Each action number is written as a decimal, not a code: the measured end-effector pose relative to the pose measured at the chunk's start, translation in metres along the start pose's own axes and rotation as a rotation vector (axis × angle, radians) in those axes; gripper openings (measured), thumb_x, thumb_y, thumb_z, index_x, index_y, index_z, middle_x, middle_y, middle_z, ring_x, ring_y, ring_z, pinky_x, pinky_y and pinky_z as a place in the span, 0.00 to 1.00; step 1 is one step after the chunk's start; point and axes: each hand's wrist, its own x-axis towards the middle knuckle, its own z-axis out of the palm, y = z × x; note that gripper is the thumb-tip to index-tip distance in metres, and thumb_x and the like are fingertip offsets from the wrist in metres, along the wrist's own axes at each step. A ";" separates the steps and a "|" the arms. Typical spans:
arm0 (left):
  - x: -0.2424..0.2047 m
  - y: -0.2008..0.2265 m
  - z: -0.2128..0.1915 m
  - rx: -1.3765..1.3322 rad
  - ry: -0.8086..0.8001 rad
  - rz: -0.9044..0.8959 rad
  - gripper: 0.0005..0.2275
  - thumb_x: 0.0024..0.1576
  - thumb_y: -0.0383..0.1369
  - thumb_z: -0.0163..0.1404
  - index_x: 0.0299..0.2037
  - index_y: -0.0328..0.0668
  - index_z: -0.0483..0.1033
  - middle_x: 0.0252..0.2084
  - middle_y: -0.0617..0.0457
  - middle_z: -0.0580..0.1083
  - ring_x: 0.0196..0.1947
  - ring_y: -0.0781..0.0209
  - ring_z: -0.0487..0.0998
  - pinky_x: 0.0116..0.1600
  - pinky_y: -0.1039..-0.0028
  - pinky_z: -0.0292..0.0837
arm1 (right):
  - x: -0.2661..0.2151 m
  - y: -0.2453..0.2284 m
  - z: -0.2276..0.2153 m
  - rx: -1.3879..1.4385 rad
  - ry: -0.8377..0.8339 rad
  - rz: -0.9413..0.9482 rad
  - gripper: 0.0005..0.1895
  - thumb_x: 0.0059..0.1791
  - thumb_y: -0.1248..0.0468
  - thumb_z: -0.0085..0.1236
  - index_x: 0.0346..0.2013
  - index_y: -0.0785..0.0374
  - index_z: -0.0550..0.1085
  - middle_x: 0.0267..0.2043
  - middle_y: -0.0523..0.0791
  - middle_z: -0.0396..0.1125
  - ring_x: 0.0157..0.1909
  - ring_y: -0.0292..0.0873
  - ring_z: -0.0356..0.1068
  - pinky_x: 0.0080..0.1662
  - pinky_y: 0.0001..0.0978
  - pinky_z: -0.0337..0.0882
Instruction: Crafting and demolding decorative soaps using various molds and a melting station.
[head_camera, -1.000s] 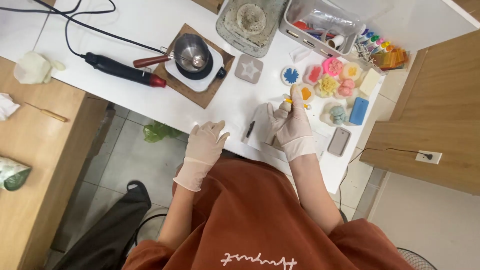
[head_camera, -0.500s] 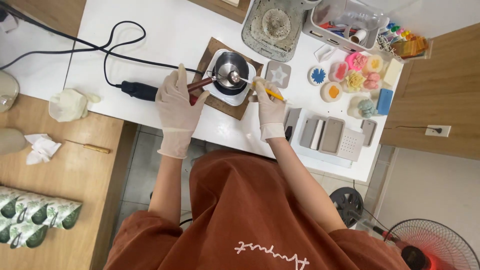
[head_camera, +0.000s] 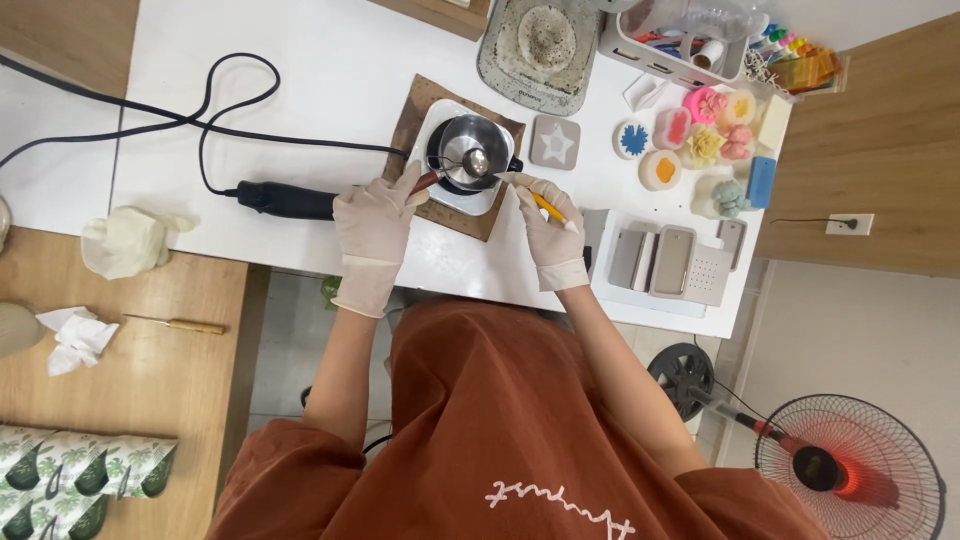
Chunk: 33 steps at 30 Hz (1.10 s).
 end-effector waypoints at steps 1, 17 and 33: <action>0.001 0.000 -0.001 -0.004 0.000 -0.003 0.20 0.63 0.55 0.46 0.65 0.75 0.73 0.26 0.62 0.68 0.24 0.65 0.70 0.37 0.69 0.62 | 0.001 -0.002 -0.003 -0.005 -0.002 -0.001 0.10 0.52 0.70 0.62 0.48 0.67 0.78 0.48 0.43 0.73 0.46 0.33 0.70 0.50 0.24 0.72; -0.003 0.000 -0.022 -0.298 -0.075 -0.142 0.20 0.63 0.52 0.47 0.63 0.65 0.75 0.28 0.56 0.74 0.27 0.58 0.74 0.39 0.65 0.63 | 0.081 -0.069 -0.012 -0.649 -0.287 -0.115 0.19 0.57 0.49 0.53 0.39 0.60 0.81 0.30 0.47 0.75 0.33 0.43 0.75 0.39 0.33 0.73; 0.004 0.003 -0.039 -0.475 -0.125 -0.225 0.20 0.59 0.45 0.53 0.61 0.57 0.78 0.31 0.53 0.77 0.29 0.56 0.77 0.42 0.63 0.64 | 0.104 -0.068 0.003 -0.845 -0.504 -0.173 0.23 0.54 0.43 0.53 0.33 0.59 0.82 0.26 0.48 0.75 0.30 0.49 0.76 0.37 0.40 0.75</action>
